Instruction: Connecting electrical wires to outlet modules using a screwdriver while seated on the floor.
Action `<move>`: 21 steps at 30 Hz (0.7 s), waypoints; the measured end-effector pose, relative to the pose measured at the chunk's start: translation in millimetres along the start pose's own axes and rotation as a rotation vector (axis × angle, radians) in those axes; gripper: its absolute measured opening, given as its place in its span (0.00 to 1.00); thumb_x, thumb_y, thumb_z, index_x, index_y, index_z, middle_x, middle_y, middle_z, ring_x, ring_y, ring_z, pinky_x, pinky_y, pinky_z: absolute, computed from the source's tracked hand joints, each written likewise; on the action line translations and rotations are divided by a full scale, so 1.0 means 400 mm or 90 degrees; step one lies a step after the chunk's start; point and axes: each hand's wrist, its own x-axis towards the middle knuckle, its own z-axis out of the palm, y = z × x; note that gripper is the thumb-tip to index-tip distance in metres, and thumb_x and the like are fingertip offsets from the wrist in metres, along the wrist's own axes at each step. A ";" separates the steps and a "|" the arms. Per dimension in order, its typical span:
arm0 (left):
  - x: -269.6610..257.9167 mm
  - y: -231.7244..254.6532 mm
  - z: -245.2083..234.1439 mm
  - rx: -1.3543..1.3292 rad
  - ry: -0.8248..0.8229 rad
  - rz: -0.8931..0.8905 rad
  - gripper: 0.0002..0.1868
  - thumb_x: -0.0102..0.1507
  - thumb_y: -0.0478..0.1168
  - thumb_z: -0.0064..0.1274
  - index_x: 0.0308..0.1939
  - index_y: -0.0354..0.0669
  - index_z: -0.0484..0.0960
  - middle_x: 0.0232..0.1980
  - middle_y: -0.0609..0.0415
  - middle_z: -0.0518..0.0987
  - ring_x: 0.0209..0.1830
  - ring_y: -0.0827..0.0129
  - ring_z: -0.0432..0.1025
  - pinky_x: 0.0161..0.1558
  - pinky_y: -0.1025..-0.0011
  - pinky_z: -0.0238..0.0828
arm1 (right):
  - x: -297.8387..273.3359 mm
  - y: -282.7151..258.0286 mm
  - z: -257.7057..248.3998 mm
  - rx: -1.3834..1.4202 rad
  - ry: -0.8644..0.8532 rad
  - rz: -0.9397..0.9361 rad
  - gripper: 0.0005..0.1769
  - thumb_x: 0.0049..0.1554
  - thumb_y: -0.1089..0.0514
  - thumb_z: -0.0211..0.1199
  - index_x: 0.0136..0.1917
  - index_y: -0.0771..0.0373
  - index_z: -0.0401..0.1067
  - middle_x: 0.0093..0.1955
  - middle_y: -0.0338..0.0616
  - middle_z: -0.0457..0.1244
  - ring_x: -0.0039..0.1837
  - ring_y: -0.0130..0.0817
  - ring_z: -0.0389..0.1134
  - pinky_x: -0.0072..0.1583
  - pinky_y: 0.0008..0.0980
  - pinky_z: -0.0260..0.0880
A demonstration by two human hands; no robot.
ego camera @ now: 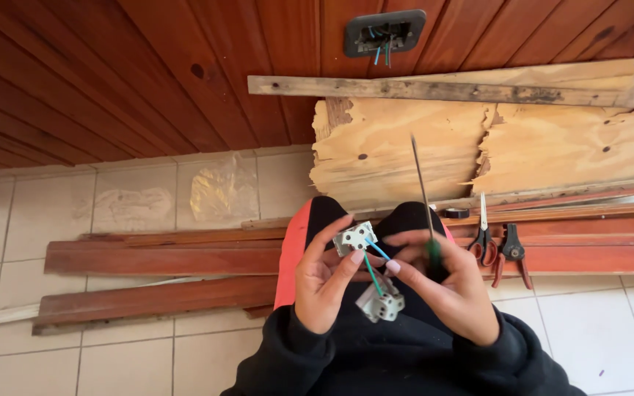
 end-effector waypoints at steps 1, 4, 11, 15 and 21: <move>0.002 -0.001 -0.001 0.009 0.004 0.016 0.30 0.67 0.27 0.51 0.74 0.34 0.63 0.55 0.39 0.80 0.46 0.59 0.80 0.49 0.68 0.81 | 0.003 0.024 -0.002 0.045 0.027 0.047 0.15 0.53 0.71 0.68 0.55 0.73 0.75 0.41 0.47 0.71 0.39 0.26 0.67 0.41 0.21 0.63; 0.009 0.002 -0.008 0.014 0.040 -0.070 0.39 0.56 0.22 0.59 0.71 0.40 0.67 0.54 0.38 0.81 0.48 0.61 0.78 0.53 0.68 0.78 | 0.012 0.075 -0.007 0.054 0.036 0.054 0.08 0.51 0.71 0.70 0.46 0.74 0.77 0.40 0.46 0.72 0.40 0.28 0.70 0.46 0.24 0.71; 0.019 -0.031 -0.008 -0.003 0.110 -0.062 0.37 0.58 0.24 0.60 0.71 0.40 0.68 0.52 0.37 0.82 0.46 0.60 0.79 0.51 0.68 0.79 | 0.031 0.100 0.000 0.102 0.012 0.089 0.23 0.53 0.72 0.68 0.60 0.70 0.67 0.37 0.49 0.70 0.38 0.29 0.68 0.41 0.23 0.65; 0.019 -0.044 -0.006 -0.022 0.119 -0.074 0.36 0.58 0.24 0.59 0.71 0.39 0.67 0.51 0.35 0.82 0.47 0.58 0.81 0.49 0.69 0.80 | 0.032 0.103 0.006 0.113 0.015 0.075 0.27 0.53 0.73 0.66 0.65 0.70 0.65 0.39 0.51 0.69 0.41 0.33 0.72 0.45 0.25 0.71; 0.018 -0.071 -0.009 -0.034 0.162 -0.085 0.37 0.58 0.26 0.62 0.70 0.39 0.67 0.46 0.38 0.84 0.37 0.67 0.78 0.35 0.79 0.73 | 0.031 0.112 0.014 0.114 0.009 0.066 0.28 0.54 0.72 0.66 0.67 0.70 0.64 0.38 0.50 0.69 0.40 0.32 0.72 0.45 0.24 0.71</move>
